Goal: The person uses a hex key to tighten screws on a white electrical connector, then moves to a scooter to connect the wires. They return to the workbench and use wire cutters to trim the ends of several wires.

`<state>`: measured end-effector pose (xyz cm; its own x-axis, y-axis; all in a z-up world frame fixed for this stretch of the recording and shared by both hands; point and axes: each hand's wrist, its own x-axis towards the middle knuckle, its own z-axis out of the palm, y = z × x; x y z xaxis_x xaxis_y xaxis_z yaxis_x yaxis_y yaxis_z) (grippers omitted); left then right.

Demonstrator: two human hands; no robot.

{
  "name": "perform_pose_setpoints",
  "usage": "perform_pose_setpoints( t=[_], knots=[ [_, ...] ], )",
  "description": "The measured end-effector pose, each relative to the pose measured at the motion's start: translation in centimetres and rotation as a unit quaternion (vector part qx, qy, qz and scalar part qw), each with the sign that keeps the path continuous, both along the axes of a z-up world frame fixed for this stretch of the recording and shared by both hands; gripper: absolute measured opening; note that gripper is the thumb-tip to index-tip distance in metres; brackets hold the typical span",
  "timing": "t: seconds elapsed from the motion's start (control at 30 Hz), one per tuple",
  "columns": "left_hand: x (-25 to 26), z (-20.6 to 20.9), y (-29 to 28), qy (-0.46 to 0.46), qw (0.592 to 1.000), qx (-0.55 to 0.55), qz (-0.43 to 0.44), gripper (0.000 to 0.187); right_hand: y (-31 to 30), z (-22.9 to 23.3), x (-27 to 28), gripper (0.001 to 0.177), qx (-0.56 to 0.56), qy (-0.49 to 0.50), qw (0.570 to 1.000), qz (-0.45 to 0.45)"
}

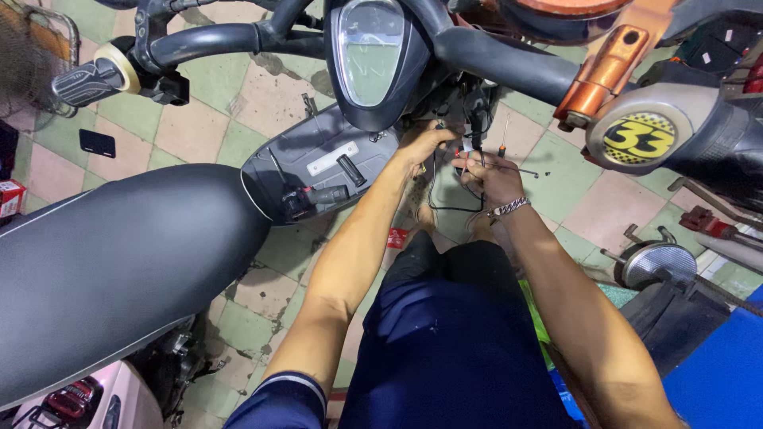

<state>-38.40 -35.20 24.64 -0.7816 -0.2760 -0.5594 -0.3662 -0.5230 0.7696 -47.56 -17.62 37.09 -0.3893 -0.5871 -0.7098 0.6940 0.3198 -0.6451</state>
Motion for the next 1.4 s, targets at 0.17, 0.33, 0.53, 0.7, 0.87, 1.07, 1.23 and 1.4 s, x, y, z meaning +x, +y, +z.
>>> perform_pose_setpoints(
  t=[0.17, 0.33, 0.53, 0.7, 0.87, 1.07, 1.23, 1.4],
  knots=[
    [-0.3, 0.8, 0.0, 0.035, 0.999, 0.015, -0.014, 0.019, -0.3, 0.7, -0.1, 0.022, 0.012, -0.007, 1.0, -0.006],
    [0.7, 4.5, 1.3, -0.067, 0.997, -0.03, 0.004, 0.022, 1.0, 1.6, 0.8, 0.022, 0.052, -0.021, 0.997, -0.055],
    [2.3, 10.1, 5.2, -0.078, 0.972, 0.218, 0.034, 0.034, 6.2, 0.3, 0.1, 0.023, 0.002, -0.034, 0.999, -0.031],
    [-0.3, 11.9, 8.4, -0.008, 0.902, 0.421, 0.095, 0.037, 10.3, 1.1, -0.5, 0.018, 0.022, -0.008, 0.997, -0.072],
    [-4.9, 15.0, 13.0, 0.273, 0.808, 0.521, 0.046, 0.052, 12.8, 3.3, -1.8, 0.018, -0.019, -0.032, 0.994, -0.103],
    [-10.1, 20.8, 15.9, 0.085, 0.973, 0.21, -0.051, 0.052, 15.1, 5.3, -6.3, 0.024, -0.116, -0.071, 0.976, -0.171],
    [-12.4, 26.3, 18.3, 0.022, 0.923, -0.373, -0.09, 0.04, 17.4, 4.5, -9.7, 0.017, -0.124, -0.035, 0.969, -0.213],
    [-14.6, 29.3, 20.1, -0.061, 0.857, -0.493, -0.133, 0.036, 19.8, 6.0, -14.0, 0.015, -0.103, -0.003, 0.971, -0.217]
  ],
)
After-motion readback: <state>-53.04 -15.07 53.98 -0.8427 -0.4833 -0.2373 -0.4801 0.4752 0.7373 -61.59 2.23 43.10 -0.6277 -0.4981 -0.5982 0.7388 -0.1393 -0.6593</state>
